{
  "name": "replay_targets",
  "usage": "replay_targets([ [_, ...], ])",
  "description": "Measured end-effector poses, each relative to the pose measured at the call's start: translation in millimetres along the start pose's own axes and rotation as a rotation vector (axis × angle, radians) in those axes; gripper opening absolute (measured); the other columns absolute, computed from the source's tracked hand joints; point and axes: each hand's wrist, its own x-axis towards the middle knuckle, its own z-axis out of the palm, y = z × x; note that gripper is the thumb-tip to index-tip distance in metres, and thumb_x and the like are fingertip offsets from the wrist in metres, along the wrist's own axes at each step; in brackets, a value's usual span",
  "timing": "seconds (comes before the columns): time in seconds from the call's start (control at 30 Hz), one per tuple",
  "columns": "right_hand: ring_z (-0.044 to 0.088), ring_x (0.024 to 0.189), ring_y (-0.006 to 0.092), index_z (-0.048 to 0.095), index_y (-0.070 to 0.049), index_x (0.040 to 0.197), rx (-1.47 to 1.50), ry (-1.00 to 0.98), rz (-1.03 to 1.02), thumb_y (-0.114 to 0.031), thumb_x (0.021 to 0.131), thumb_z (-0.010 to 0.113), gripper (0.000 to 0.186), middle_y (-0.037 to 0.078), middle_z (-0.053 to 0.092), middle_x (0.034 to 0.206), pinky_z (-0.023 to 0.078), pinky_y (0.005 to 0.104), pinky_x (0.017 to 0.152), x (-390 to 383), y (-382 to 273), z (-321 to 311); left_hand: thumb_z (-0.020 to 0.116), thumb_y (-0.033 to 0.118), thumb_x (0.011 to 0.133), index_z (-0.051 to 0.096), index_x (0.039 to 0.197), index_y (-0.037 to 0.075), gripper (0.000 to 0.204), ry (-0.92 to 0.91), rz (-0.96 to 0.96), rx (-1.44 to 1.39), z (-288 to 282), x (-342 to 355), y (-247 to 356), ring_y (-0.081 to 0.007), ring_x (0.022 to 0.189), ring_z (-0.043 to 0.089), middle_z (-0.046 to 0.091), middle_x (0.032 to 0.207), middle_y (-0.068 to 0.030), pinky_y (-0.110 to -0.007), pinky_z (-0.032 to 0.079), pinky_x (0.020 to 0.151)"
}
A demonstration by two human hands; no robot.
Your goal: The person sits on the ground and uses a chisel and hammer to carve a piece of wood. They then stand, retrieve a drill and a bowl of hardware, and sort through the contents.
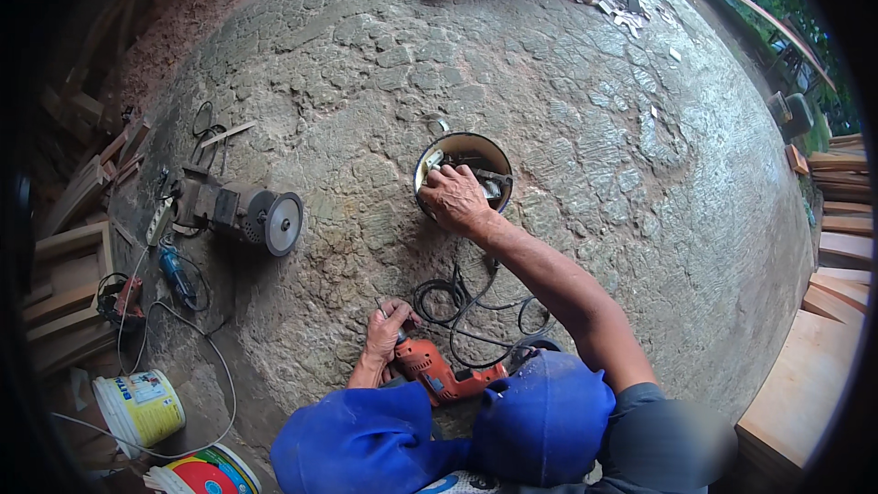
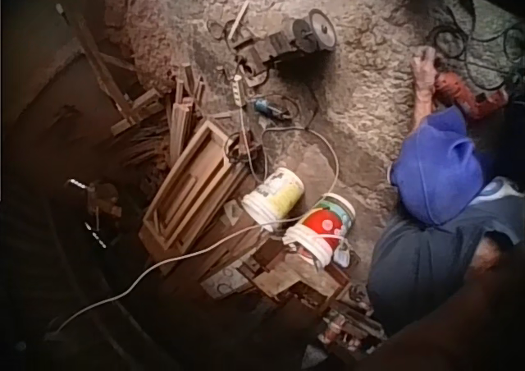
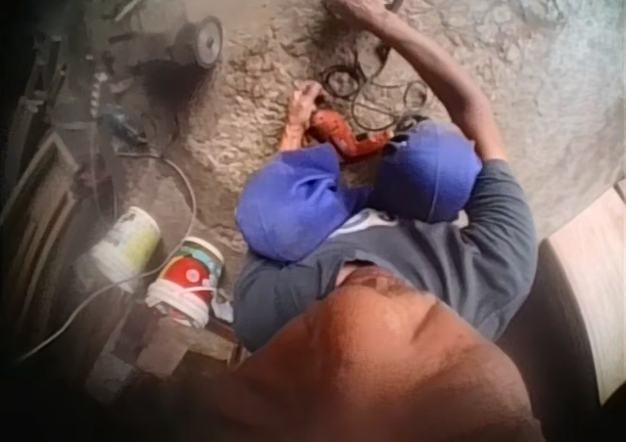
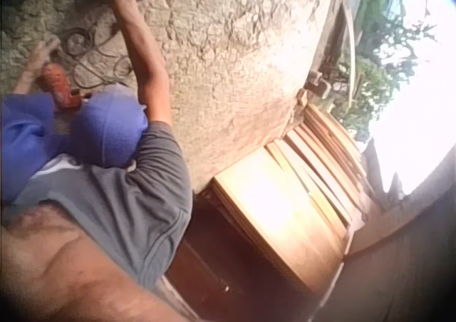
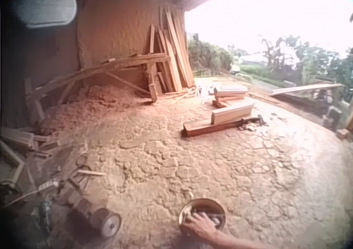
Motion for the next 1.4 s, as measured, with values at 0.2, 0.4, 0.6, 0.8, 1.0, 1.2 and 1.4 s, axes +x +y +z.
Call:
replay_targets([
  [0.2,0.063,0.103,0.0302,0.062,-0.013,0.116,0.444,0.386,0.171,-0.023,0.097,0.065,0.022,0.009,0.064,0.107,0.048,0.0466,0.088,13.3,19.4,-8.7,0.063,0.025,0.105,0.069,0.092,0.004,0.025,-0.016,0.020,0.009,3.8,-2.3,4.7,-0.0127,0.084,0.066,0.072,0.088,-0.0064,-0.030,0.051,0.083],
  [0.4,0.061,0.057,0.0119,0.050,-0.011,0.126,1.667,0.581,0.565,-0.034,0.113,0.046,0.027,0.001,0.058,0.079,0.054,0.0277,0.049,-24.7,-1.9,-49.5,0.065,0.029,0.104,0.070,0.093,0.005,0.027,0.004,0.086,0.115,3.6,-3.2,7.6,-0.0111,0.080,0.063,0.069,0.086,-0.0024,-0.028,0.051,0.080],
  [0.6,0.064,0.087,0.0439,0.052,-0.001,0.138,0.742,-0.180,0.054,-0.006,0.096,0.060,0.042,0.021,0.060,0.108,0.055,0.0499,0.079,-132.5,-105.6,-35.5,0.068,0.034,0.102,0.071,0.093,0.008,0.028,0.019,0.005,0.085,0.8,-6.2,6.5,-0.0078,0.076,0.058,0.065,0.085,0.0012,-0.025,0.050,0.071],
  [0.8,0.067,0.075,0.0279,0.057,-0.005,0.126,0.550,-0.155,-0.279,-0.018,0.097,0.060,0.031,0.009,0.058,0.087,0.056,0.0412,0.065,-159.2,-122.2,-23.3,0.067,0.034,0.102,0.072,0.092,0.009,0.028,0.023,0.007,0.113,1.6,-10.3,9.9,-0.0074,0.076,0.055,0.063,0.086,0.0041,-0.024,0.046,0.069],
  [1.0,0.065,0.083,0.0203,0.060,-0.009,0.116,0.499,-0.011,-0.484,-0.021,0.087,0.064,0.032,0.002,0.057,0.087,0.055,0.0349,0.070,-156.5,-115.5,-23.0,0.067,0.030,0.103,0.073,0.096,0.009,0.023,-0.021,0.042,0.135,-3.7,-13.2,6.9,-0.0079,0.086,0.059,0.068,0.095,0.0022,-0.027,0.051,0.078],
  [1.2,0.069,0.073,0.0257,0.057,-0.005,0.117,0.379,-0.260,-0.257,-0.017,0.087,0.063,0.033,0.006,0.062,0.088,0.056,0.0402,0.060,-157.6,-115.9,-33.7,0.067,0.031,0.103,0.074,0.098,0.009,0.023,-0.041,0.112,0.140,-5.7,-13.5,6.8,-0.0080,0.090,0.059,0.068,0.098,0.0027,-0.027,0.050,0.079],
  [1.4,0.069,0.082,0.0228,0.058,-0.006,0.122,0.280,-0.472,-0.198,-0.022,0.088,0.063,0.038,0.004,0.060,0.088,0.057,0.0376,0.065,-155.6,-112.3,-25.3,0.067,0.033,0.103,0.073,0.098,0.008,0.026,-0.078,0.026,0.112,-4.9,-15.1,8.7,-0.0092,0.089,0.059,0.067,0.100,0.0012,-0.027,0.050,0.080],
])
